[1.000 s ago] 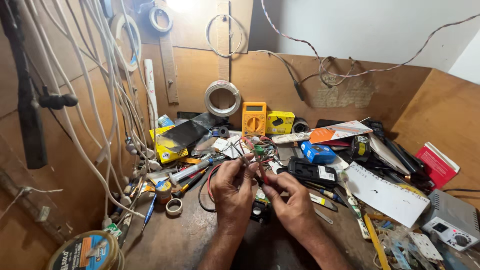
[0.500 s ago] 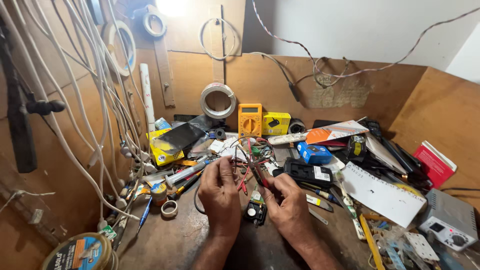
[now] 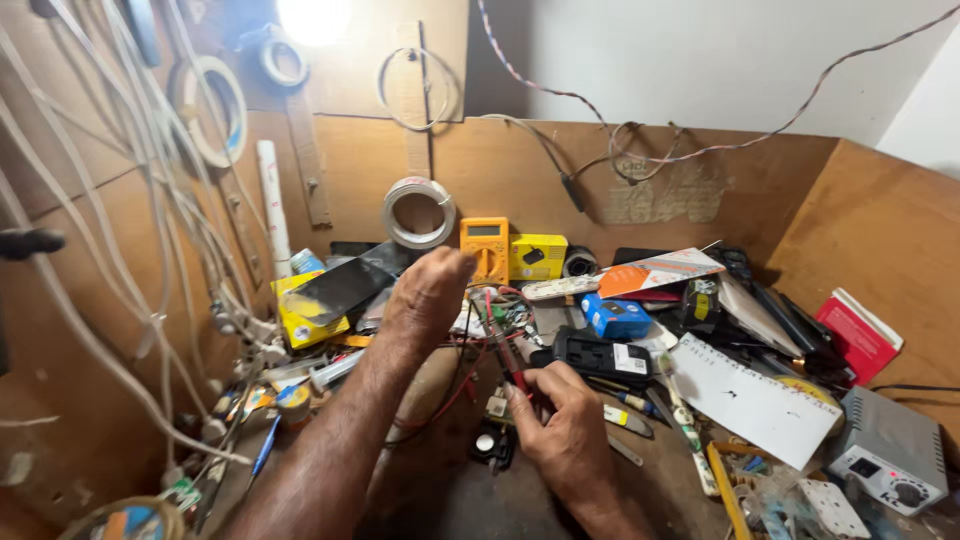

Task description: The person uses a multimeter to test a small circuit board, then uses a soldering iron to work on the board. The person handles the circuit board, multimeter probes, and soldering iron throughout the task.

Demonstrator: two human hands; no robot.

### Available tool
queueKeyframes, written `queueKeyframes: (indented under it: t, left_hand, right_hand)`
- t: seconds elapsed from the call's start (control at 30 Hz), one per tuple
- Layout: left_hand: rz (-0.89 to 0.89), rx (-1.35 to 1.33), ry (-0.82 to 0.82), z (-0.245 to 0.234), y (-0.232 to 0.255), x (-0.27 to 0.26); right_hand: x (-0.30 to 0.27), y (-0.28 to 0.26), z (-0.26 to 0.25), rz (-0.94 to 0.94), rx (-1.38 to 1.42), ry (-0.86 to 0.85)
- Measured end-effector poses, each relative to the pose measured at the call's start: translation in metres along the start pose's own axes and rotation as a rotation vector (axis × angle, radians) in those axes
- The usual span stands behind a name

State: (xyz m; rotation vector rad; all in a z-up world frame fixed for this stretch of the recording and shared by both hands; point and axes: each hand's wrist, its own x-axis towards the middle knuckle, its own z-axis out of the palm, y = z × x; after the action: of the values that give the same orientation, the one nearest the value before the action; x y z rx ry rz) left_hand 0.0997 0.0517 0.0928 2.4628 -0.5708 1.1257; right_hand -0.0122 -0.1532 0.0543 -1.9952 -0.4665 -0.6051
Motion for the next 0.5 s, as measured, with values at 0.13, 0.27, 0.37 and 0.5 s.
queueKeyframes:
  t: [0.13, 0.27, 0.37, 0.5]
  left_hand:
    - [0.210, 0.243, -0.139, 0.023, -0.021, 0.016]
    - [0.385, 0.394, -0.262, 0.032, -0.028, 0.041]
    - [0.503, 0.515, -0.372, 0.044, -0.038, 0.047]
    - [0.562, 0.506, -0.377, 0.065, -0.050, 0.047]
  right_hand:
    - [0.001, 0.002, -0.001, -0.015, -0.018, -0.015]
    - [0.005, 0.001, -0.001, -0.015, -0.051, -0.039]
    - [0.009, -0.001, 0.001, 0.051, -0.060, -0.092]
    - [0.015, 0.001, 0.003, -0.010, -0.046, -0.070]
